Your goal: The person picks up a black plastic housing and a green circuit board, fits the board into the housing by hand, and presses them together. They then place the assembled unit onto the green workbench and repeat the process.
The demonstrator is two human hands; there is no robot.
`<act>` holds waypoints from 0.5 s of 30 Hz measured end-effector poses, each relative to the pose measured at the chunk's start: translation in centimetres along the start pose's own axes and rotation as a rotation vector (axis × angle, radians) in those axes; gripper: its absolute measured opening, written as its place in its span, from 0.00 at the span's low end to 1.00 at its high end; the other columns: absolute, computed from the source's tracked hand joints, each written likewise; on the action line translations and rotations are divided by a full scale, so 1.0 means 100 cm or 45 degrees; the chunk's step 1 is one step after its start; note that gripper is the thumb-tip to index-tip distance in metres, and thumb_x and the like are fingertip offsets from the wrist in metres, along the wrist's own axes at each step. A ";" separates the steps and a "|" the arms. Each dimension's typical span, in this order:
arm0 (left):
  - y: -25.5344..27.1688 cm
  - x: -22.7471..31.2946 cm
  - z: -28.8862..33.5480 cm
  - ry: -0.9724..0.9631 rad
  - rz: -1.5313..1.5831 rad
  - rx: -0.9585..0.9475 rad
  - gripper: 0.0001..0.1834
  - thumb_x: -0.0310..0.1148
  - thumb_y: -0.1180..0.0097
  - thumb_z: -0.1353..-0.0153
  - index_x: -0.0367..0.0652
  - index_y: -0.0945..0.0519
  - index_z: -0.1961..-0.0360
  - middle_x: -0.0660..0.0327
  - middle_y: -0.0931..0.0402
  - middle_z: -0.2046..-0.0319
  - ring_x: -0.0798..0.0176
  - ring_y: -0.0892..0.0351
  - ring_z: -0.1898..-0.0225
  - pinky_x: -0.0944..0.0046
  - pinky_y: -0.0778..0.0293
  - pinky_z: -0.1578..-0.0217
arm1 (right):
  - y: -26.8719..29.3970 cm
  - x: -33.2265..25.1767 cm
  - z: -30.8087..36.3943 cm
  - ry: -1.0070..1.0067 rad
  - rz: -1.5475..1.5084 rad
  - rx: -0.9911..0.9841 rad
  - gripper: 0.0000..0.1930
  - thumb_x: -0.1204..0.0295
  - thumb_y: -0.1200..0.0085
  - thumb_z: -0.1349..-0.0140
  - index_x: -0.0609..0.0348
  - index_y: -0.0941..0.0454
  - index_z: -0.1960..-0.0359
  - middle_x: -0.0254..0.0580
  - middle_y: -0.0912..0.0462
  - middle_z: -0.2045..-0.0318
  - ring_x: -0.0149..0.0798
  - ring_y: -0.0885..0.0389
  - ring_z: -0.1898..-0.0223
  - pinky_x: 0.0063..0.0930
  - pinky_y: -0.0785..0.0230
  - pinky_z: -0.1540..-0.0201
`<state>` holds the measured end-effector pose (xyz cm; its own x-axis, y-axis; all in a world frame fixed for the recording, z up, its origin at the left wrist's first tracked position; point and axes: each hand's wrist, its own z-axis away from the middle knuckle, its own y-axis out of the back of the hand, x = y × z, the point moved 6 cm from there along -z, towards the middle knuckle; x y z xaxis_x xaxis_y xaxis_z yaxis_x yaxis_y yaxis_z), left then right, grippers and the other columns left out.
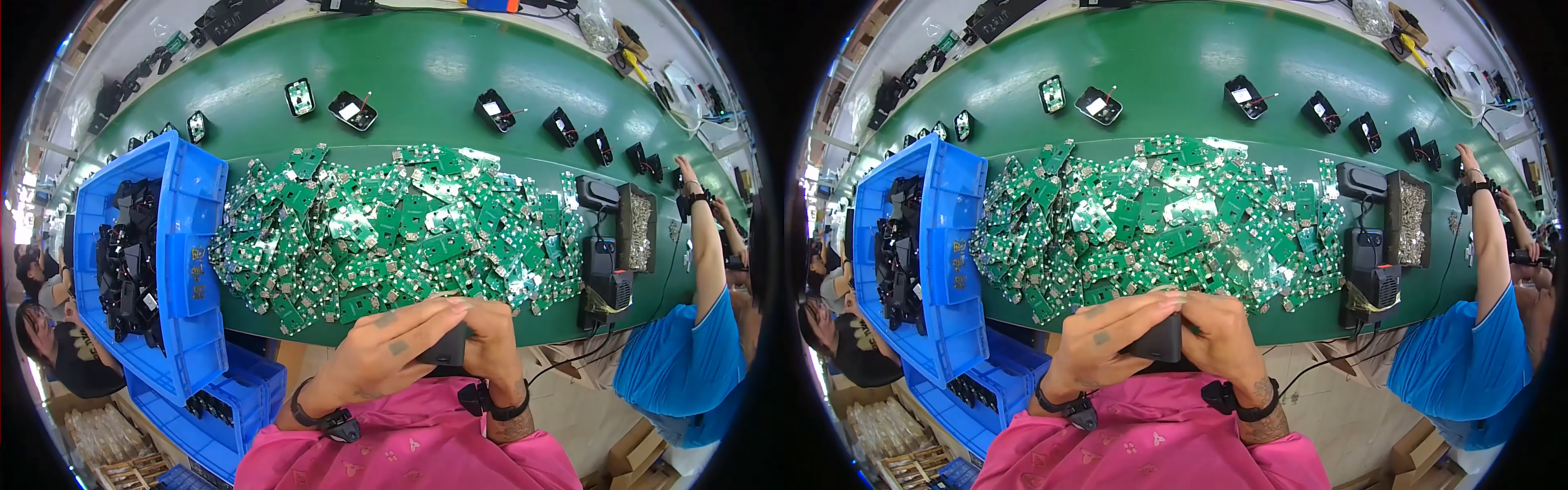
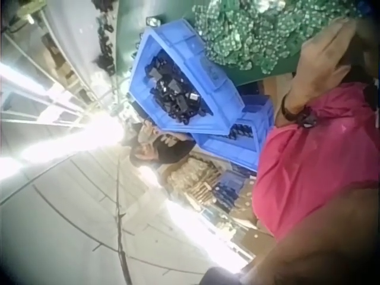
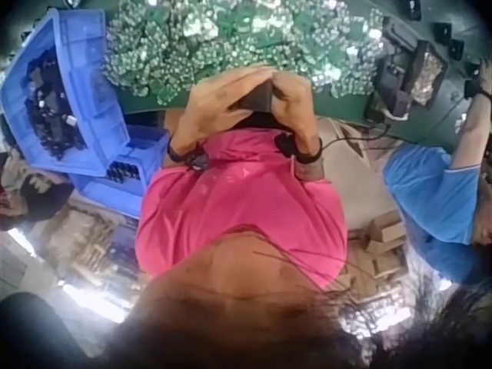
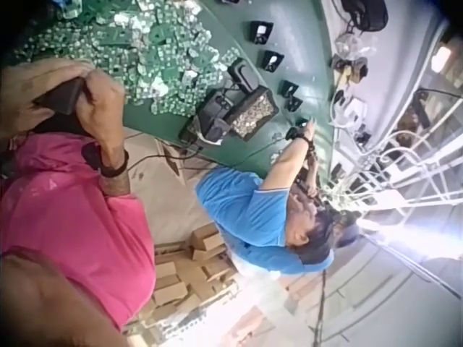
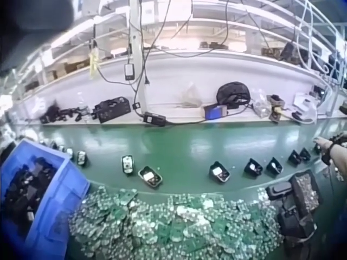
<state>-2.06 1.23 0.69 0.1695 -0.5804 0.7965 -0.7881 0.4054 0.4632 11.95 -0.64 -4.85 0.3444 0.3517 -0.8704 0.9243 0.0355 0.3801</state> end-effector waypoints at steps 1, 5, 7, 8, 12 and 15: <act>0.001 0.000 0.001 0.022 -0.010 0.003 0.36 0.19 0.35 0.62 0.35 0.23 0.44 0.48 0.21 0.48 0.49 0.17 0.50 0.60 0.18 0.52 | 0.000 -0.001 0.000 -0.004 -0.002 -0.001 0.10 0.81 0.42 0.50 0.65 0.20 0.64 0.47 0.17 0.72 0.46 0.16 0.73 0.31 0.27 0.73; 0.002 -0.002 0.001 0.076 -0.017 0.029 0.35 0.20 0.34 0.59 0.35 0.23 0.44 0.48 0.21 0.49 0.48 0.17 0.50 0.60 0.18 0.53 | -0.001 -0.006 -0.001 -0.066 0.033 -0.042 0.09 0.82 0.42 0.52 0.65 0.21 0.66 0.46 0.19 0.74 0.49 0.19 0.76 0.34 0.30 0.75; 0.003 -0.002 0.000 0.156 -0.048 0.031 0.34 0.21 0.33 0.58 0.35 0.23 0.43 0.48 0.20 0.50 0.49 0.17 0.51 0.60 0.18 0.54 | -0.003 -0.006 0.001 -0.083 0.052 -0.063 0.09 0.82 0.42 0.52 0.64 0.21 0.67 0.46 0.20 0.75 0.47 0.20 0.77 0.34 0.31 0.76; 0.004 -0.005 0.000 0.233 -0.079 0.032 0.33 0.23 0.32 0.56 0.36 0.23 0.43 0.48 0.19 0.51 0.50 0.17 0.51 0.61 0.18 0.55 | -0.005 -0.004 0.002 -0.150 0.009 -0.098 0.09 0.81 0.42 0.50 0.65 0.21 0.65 0.45 0.20 0.75 0.44 0.19 0.77 0.31 0.31 0.76; 0.006 -0.036 0.006 0.469 0.064 0.236 0.28 0.29 0.32 0.50 0.37 0.22 0.45 0.50 0.17 0.57 0.54 0.15 0.56 0.63 0.19 0.60 | -0.013 -0.007 0.001 -0.369 -0.281 -0.103 0.11 0.78 0.40 0.42 0.68 0.21 0.57 0.41 0.20 0.76 0.31 0.20 0.77 0.24 0.30 0.75; 0.008 -0.043 0.006 0.370 -0.072 0.346 0.25 0.47 0.38 0.39 0.35 0.18 0.52 0.53 0.17 0.64 0.55 0.17 0.65 0.62 0.24 0.61 | -0.014 -0.012 0.004 -0.398 -0.333 0.139 0.18 0.72 0.43 0.36 0.70 0.25 0.47 0.42 0.19 0.73 0.27 0.20 0.75 0.23 0.29 0.73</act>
<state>-3.72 3.60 -2.58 0.3467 -0.3571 0.8673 -0.8940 0.1541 0.4208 10.31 -1.52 -4.50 0.1138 0.0426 -0.9926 0.9934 -0.0196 0.1131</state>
